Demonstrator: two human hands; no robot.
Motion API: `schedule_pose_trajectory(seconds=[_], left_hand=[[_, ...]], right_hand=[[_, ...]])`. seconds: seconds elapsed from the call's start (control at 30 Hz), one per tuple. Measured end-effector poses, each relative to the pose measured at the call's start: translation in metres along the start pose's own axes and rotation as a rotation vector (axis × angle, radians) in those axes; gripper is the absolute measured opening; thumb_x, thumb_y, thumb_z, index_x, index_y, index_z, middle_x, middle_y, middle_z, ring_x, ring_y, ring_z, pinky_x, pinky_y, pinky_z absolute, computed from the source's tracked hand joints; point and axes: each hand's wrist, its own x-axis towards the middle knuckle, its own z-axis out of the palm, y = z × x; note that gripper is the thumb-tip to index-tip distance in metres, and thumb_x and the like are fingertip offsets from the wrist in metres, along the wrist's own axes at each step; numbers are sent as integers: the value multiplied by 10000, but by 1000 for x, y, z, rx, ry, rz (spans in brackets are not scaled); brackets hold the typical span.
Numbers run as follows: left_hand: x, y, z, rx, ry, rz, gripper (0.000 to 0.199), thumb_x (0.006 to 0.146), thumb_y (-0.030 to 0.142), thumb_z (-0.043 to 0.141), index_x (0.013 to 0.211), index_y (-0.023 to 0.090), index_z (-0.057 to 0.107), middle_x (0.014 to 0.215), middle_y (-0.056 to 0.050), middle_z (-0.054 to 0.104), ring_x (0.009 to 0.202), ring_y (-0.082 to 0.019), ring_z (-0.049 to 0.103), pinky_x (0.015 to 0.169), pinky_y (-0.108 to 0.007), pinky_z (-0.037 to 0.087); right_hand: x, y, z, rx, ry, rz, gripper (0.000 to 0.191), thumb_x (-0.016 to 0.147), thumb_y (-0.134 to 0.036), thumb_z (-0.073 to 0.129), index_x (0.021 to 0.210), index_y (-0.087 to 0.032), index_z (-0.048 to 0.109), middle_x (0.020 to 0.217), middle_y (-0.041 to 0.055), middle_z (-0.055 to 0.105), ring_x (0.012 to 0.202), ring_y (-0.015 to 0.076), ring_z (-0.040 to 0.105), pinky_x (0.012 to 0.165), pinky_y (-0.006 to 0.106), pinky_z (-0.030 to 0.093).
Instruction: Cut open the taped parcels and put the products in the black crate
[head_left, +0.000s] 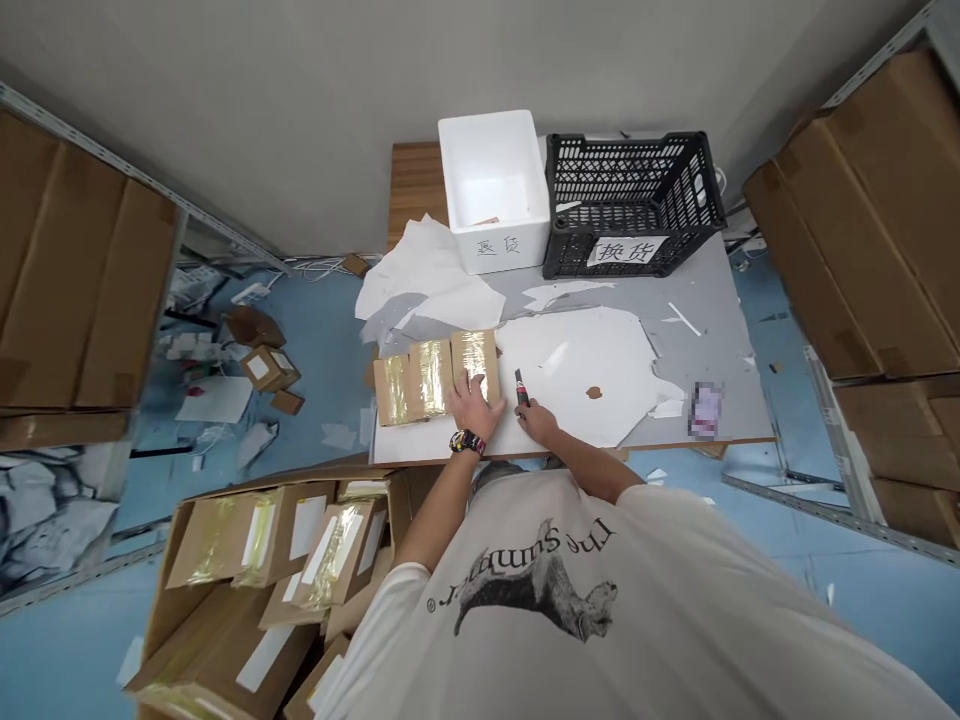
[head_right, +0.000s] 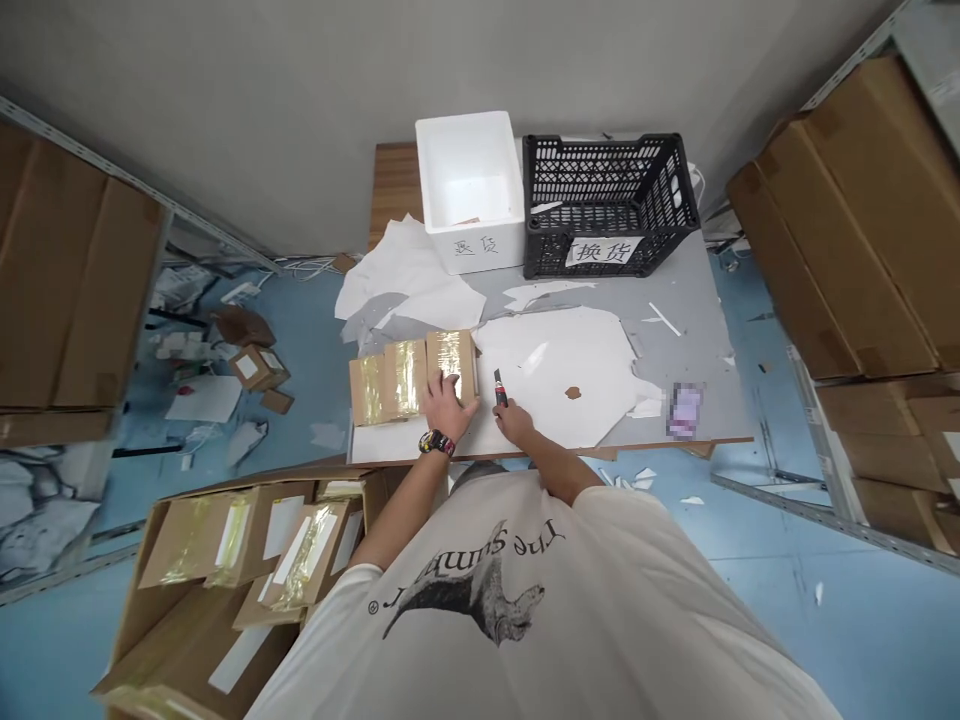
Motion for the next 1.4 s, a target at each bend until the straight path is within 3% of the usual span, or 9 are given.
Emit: schedule_pose_trajectory(seconds=[0.13,0.33,0.53,0.7,0.83,0.97,1.13,1.23,1.4], left_hand=[[15,16,15,58,40,-138,877,823,408,899,1618,177,610,1861,-260,339,1682,-580,305,1383,-767,264],[26,21,26,81,113,-303,1173,744,364,901,1762,105,378,1830,-346,300,1690,-577,326,1396,-731,261],[16,40,32,154,75,-315,1204,707,363,917,1758,109,389,1726,-345,435,1579,-579,464,1333,-745,348],[0,54,28,189,-42,-310,1261,683,398,956,1801,217,402,1716,-278,461,1463,-582,561,1184,-742,491],[-11,54,25,139,-302,68,1347,624,386,1006,1826,329,400,1734,-193,512,1510,-529,547,1275,-705,426],[-20,52,38,2,-445,284,1321,678,431,1022,1832,298,394,1737,-193,544,1615,-480,482,1361,-659,360],[-37,52,70,-203,-99,-238,1009,894,604,890,1727,198,492,1595,-228,675,1547,-412,611,1333,-590,454],[-44,56,83,-380,-147,-595,829,995,727,745,1621,208,582,1509,-209,762,1394,-372,747,1196,-525,588],[-34,67,82,-500,-196,-591,687,1084,739,593,1513,207,662,1584,-199,739,1438,-337,739,1158,-467,618]], right_hand=[[-12,57,-25,101,176,56,364,1135,-309,620,1443,-273,811,1389,127,678,1082,267,719,961,346,560],[-16,198,-84,402,573,264,354,1070,-310,679,1374,-226,840,1235,113,689,977,245,669,916,354,533],[-24,283,-114,548,659,333,259,1076,-329,665,1223,-220,849,1140,121,702,1059,277,666,1003,407,520],[-25,265,-103,613,814,164,401,1015,-338,621,1325,-184,823,1146,142,701,1125,313,642,1083,466,549],[-21,223,-89,646,743,37,462,1014,-427,623,1334,-166,831,1085,98,720,924,253,682,1036,442,619],[-27,183,-77,795,544,-39,586,1055,-572,595,1465,-198,786,1245,121,778,1025,260,764,1011,446,659],[-49,158,-65,850,334,-158,619,1009,-519,719,1572,-264,737,1431,116,800,1233,276,771,1079,423,645],[-57,157,-66,825,288,-85,632,986,-478,735,1587,-284,725,1458,97,802,1187,275,804,1075,435,648],[-59,168,-82,787,317,10,574,956,-431,725,1514,-302,755,1414,66,844,1251,305,800,1135,476,621]])
